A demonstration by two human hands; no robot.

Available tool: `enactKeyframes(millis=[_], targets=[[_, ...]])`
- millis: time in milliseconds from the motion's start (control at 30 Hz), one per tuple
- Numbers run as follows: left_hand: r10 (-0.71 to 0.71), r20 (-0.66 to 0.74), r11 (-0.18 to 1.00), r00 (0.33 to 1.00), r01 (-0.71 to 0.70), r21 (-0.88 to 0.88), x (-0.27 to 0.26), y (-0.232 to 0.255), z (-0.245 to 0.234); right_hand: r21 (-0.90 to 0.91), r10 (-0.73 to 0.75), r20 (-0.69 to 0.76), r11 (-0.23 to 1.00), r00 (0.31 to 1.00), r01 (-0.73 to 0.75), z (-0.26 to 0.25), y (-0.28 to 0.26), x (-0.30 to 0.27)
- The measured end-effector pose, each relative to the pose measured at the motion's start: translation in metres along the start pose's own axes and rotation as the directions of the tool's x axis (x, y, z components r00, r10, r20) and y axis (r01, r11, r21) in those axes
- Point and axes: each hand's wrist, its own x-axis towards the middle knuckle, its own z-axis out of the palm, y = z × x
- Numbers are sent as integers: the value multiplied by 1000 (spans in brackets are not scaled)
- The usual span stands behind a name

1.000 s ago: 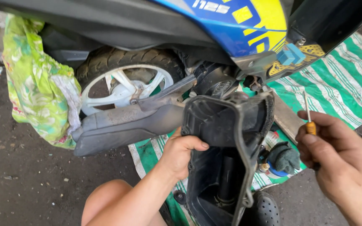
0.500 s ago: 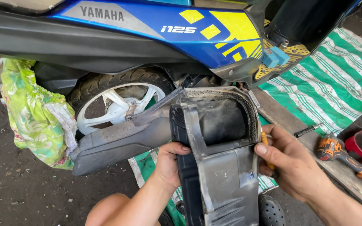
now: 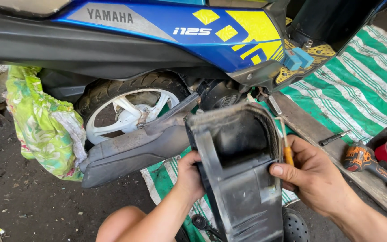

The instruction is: The person removes a black plastic motorcycle part, uses a screwdriver to scrape debris from its interior, and then wipes the part with a cloth. The part is held and manipulated throughout the process.

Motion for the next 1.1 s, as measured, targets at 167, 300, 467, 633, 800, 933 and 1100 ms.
enactKeyframes(millis=[167,300,467,633,800,933,1100], targets=[[282,639,908,715,-414,62,-28,24,38,-261,-153,276,938,949,227,-10,-14,3],[287,727,821,623,-552,149,-17,35,29,-450,-243,403,787,883,422,-10,-36,9],[302,465,808,832,-482,338,-32,58,40,-637,-101,431,669,896,382,-29,-48,15],[141,526,611,839,-491,620,-36,82,30,-785,111,263,602,958,146,-42,-52,25],[-245,276,257,929,-212,943,-65,75,53,-822,383,210,568,899,-50,-19,-63,30],[-393,455,391,799,-303,869,-68,41,50,-843,328,377,509,866,174,4,-67,34],[-598,540,498,592,-253,829,-72,48,57,-835,319,444,486,837,258,1,-65,44]])
